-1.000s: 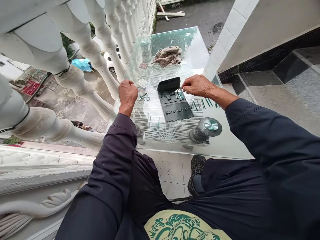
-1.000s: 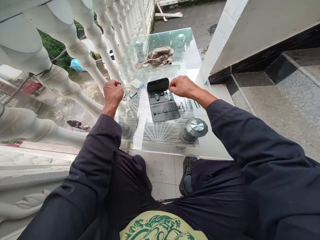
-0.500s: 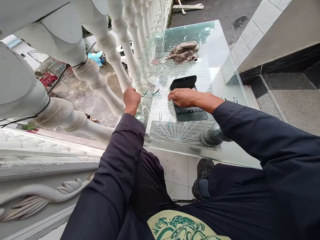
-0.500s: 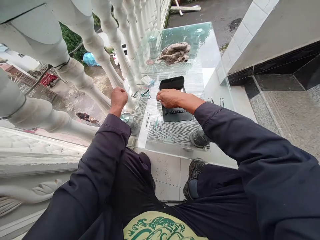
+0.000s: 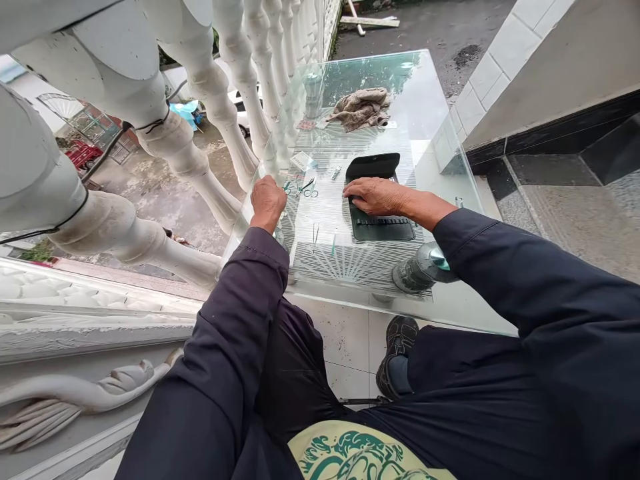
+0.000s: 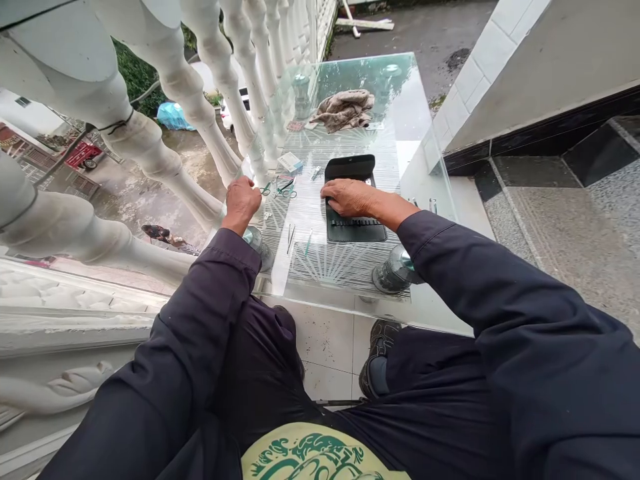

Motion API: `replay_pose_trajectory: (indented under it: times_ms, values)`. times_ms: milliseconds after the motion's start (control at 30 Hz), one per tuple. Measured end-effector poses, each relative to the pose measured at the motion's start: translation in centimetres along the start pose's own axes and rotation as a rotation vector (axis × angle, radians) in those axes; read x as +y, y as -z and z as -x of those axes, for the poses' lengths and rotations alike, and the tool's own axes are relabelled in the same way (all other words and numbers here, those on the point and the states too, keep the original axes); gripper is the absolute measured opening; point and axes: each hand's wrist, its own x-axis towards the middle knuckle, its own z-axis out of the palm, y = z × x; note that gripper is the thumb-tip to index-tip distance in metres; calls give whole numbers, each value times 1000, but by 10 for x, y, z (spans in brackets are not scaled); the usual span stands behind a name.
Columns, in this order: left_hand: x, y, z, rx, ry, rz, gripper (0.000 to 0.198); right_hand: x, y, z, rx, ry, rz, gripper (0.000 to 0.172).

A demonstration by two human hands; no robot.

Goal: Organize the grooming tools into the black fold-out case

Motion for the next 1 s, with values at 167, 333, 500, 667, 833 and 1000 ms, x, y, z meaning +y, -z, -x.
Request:
replay_pose_trajectory:
  times_ms: [167, 333, 500, 667, 833, 1000]
  values:
    - [10, 0, 2, 20, -32, 15, 24, 2, 6, -37, 160, -131, 59, 49]
    - [20, 2, 10, 20, -92, 16, 19, -1, 11, -102, 21, -63, 445, 40]
    - [18, 1, 12, 34, -148, 85, 16, 0, 17, -130, -189, -43, 592, 24]
    - [36, -6, 13, 12, -179, 285, 11, -3, 41, -109, -101, -81, 461, 28]
    - [87, -13, 33, -273, -109, 723, 32, -15, 76, -59, -100, -92, 403, 28]
    - [128, -14, 59, -493, -13, 1008, 24, -13, 89, -7, -78, -26, 412, 27]
